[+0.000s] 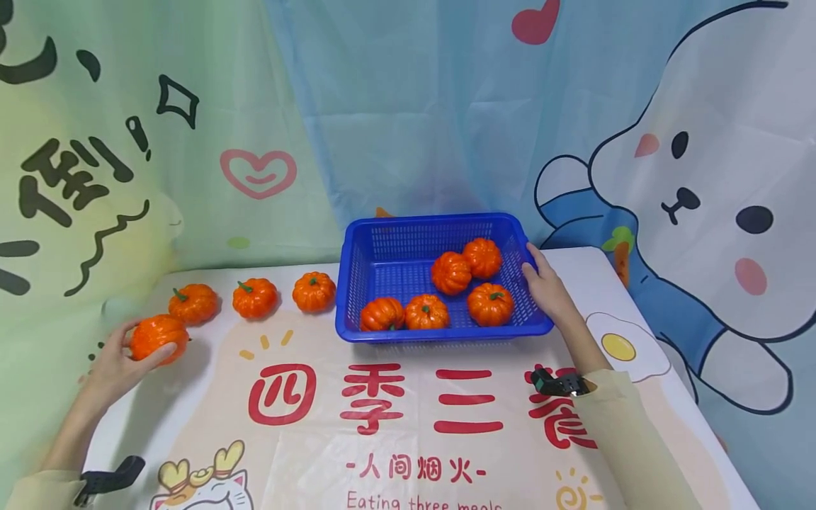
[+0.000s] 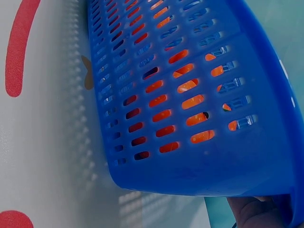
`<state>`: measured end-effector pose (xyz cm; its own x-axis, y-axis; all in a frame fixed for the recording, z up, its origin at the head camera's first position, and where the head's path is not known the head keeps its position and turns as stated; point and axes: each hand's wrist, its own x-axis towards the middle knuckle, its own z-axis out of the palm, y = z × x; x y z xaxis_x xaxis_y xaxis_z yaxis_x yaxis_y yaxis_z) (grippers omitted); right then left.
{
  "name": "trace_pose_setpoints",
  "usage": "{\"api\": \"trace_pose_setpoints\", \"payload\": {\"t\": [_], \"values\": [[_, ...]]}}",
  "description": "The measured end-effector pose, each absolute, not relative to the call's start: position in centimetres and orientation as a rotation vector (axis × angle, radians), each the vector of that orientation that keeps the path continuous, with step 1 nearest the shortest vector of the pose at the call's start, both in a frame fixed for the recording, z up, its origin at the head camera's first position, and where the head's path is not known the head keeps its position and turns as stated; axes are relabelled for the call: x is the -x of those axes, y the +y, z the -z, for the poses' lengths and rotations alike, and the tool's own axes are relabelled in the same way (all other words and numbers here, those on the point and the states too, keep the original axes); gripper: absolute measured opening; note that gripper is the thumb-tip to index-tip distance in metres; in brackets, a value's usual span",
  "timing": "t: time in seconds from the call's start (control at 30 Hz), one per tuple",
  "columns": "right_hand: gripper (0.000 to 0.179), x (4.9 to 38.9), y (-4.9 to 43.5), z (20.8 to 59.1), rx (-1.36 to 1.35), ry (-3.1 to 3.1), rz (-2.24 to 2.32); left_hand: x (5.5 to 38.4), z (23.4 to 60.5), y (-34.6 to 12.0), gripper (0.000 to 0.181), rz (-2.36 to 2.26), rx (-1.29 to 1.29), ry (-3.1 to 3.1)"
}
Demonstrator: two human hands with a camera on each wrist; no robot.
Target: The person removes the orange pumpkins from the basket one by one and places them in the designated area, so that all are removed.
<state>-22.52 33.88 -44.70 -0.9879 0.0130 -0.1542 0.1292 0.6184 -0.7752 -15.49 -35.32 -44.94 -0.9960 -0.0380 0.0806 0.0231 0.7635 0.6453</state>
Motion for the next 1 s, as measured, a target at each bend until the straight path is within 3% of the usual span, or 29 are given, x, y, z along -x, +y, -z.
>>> {"api": "trace_pose_setpoints", "payload": {"t": [0.3,0.63,1.0], "values": [[0.060,22.6,34.1,44.9,-0.110,2.712,1.309,15.3,44.6,-34.8,0.089,1.069,-0.260,-2.850],[0.060,22.7,33.9,44.7,-0.108,2.718,1.314,15.3,44.7,-34.5,0.073,0.941,-0.122,-2.804],[0.060,22.6,34.1,44.8,-0.117,2.705,1.316,14.9,44.7,-34.1,0.080,1.014,-0.404,-2.758]]}}
